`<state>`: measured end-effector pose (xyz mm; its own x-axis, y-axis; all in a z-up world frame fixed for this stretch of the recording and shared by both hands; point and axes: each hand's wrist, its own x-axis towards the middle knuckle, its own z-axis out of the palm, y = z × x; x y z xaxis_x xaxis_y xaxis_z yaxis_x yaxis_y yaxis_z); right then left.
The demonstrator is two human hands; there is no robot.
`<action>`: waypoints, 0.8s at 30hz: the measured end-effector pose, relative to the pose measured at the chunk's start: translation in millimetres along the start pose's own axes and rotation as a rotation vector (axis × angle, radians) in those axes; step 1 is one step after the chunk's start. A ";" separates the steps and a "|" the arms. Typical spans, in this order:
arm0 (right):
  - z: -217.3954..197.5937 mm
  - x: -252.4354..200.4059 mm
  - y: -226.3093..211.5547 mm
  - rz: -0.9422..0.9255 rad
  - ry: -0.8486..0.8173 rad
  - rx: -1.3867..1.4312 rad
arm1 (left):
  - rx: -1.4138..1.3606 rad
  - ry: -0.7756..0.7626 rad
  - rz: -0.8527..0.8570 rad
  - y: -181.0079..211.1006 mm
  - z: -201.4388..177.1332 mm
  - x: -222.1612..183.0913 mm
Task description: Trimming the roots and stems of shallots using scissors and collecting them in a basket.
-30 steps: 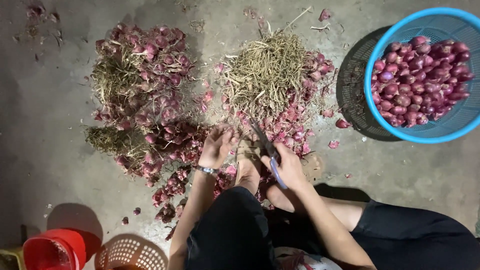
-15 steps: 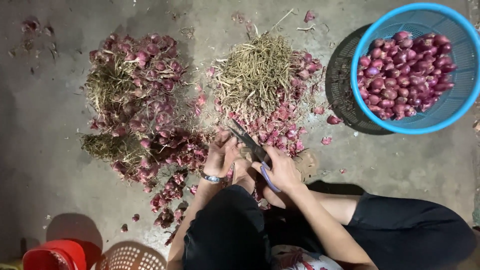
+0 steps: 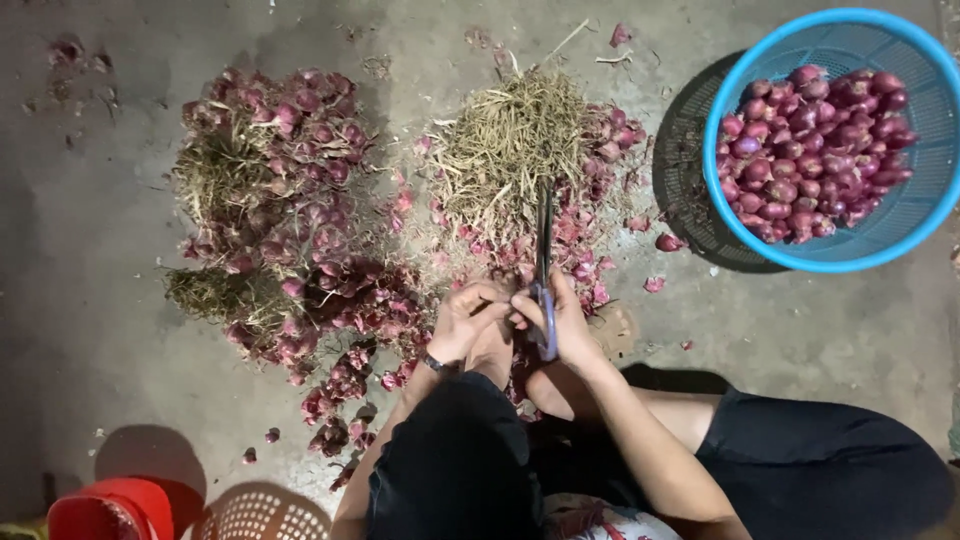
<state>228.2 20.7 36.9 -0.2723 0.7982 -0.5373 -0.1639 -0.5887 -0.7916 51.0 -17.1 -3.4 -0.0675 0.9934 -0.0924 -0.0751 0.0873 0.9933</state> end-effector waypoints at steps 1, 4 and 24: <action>-1.5 -1.1 0.9 -0.001 0.007 -0.003 | -0.037 -0.010 -0.125 8.1 0.1 1.1; -6.5 -11.8 -32.8 0.007 0.088 -0.121 | -0.422 0.092 -0.413 10.2 -17.2 8.3; -30.0 4.6 -6.1 0.085 -0.044 -0.883 | 0.407 0.287 -0.129 -68.8 -95.1 52.7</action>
<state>256.4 31.8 30.6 -0.2898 0.7396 -0.6074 0.6451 -0.3179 -0.6948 -42.1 22.2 -83.2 -0.3579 0.9173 -0.1745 0.2888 0.2865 0.9135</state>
